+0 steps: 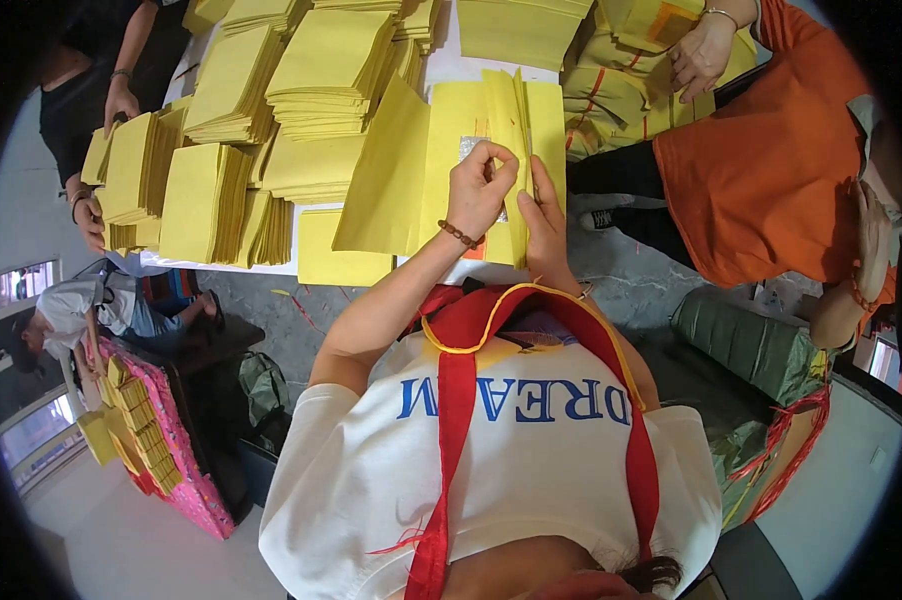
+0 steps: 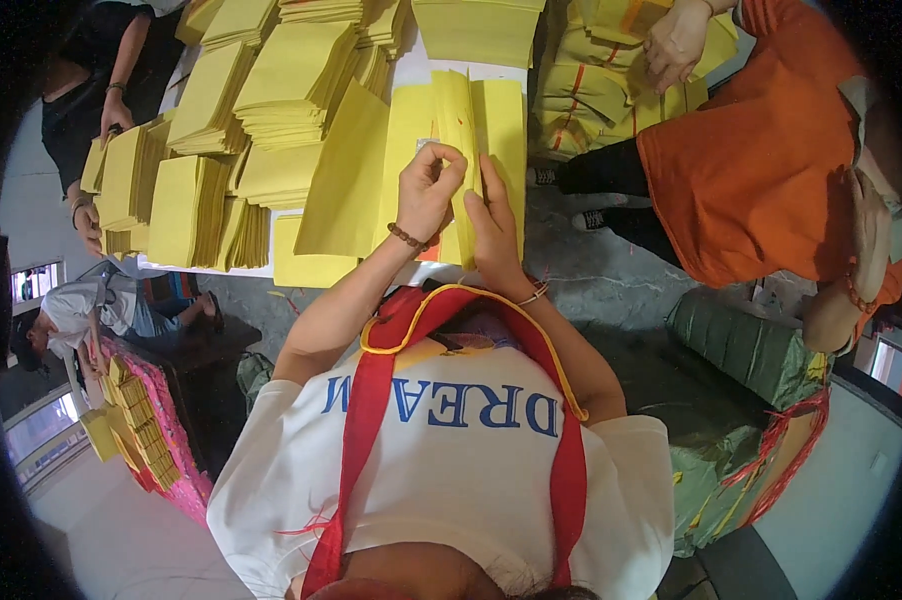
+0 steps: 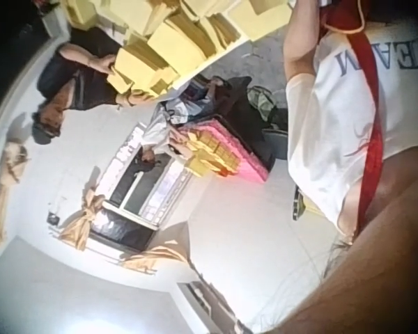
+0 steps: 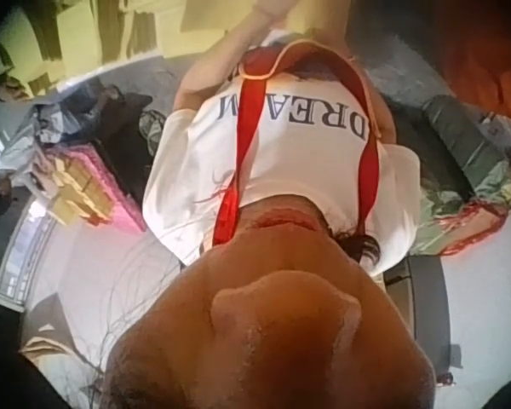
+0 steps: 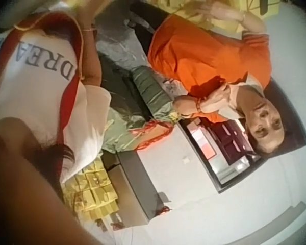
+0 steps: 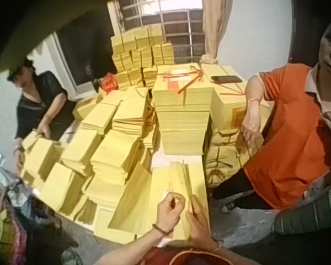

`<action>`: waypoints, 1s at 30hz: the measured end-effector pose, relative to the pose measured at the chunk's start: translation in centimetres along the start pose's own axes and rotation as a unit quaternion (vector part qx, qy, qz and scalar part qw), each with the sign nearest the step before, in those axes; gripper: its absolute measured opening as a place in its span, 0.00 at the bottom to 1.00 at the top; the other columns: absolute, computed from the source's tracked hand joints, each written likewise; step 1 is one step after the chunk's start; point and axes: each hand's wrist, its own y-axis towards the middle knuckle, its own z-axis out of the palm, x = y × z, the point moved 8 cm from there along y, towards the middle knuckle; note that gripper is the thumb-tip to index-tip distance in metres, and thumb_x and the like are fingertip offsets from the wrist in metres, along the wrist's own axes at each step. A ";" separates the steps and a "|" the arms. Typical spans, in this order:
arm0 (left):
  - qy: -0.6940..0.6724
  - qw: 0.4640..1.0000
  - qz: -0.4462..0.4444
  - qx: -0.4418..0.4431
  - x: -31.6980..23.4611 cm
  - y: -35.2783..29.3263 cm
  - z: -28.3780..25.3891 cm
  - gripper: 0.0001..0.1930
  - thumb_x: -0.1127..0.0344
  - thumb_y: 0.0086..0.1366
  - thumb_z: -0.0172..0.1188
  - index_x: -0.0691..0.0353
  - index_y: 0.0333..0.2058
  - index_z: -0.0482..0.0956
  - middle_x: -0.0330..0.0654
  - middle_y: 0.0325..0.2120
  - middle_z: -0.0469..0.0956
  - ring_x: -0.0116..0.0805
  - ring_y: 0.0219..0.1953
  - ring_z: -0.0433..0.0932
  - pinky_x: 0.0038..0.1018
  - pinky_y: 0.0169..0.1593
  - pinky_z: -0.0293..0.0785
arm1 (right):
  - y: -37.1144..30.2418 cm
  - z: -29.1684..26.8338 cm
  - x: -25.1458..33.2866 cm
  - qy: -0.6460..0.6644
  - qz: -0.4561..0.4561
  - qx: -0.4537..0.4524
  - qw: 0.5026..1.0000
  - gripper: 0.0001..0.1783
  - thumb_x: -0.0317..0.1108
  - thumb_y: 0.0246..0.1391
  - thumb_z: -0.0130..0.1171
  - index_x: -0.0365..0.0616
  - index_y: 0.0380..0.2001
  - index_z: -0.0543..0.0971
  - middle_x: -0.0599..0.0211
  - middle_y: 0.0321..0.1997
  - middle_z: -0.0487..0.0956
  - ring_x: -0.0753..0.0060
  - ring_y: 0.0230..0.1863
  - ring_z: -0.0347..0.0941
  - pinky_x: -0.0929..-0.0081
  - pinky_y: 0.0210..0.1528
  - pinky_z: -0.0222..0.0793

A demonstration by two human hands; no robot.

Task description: Folding sheets of yellow joss paper and stacking them on a table.

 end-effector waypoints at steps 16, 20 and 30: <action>0.016 0.999 0.030 0.007 -1.3 -0.2 0.5 0.12 0.74 0.54 0.58 0.63 0.38 0.69 0.31 0.18 0.64 0.17 0.17 0.60 0.18 0.19 0.60 | 0.1 0.0 -0.8 -0.005 0.012 -0.001 1.000 0.28 0.29 0.58 0.42 0.34 0.62 0.53 0.54 0.65 0.55 0.66 0.67 0.48 0.73 0.65 0.43; 0.064 0.996 0.054 0.018 -2.1 -0.4 0.8 0.14 0.75 0.53 0.57 0.64 0.39 0.68 0.35 0.20 0.66 0.21 0.19 0.63 0.20 0.22 0.62 | 0.1 0.1 -1.6 0.044 0.025 0.012 0.999 0.28 0.29 0.60 0.42 0.35 0.62 0.53 0.56 0.66 0.54 0.67 0.66 0.48 0.73 0.65 0.44; -0.015 1.000 0.011 -0.001 0.1 0.1 0.0 0.11 0.69 0.54 0.59 0.65 0.36 0.77 0.38 0.19 0.68 0.24 0.19 0.63 0.22 0.23 0.62 | 0.1 0.4 -1.0 0.101 0.029 0.007 0.994 0.27 0.30 0.61 0.42 0.35 0.62 0.53 0.60 0.64 0.55 0.70 0.65 0.50 0.74 0.64 0.45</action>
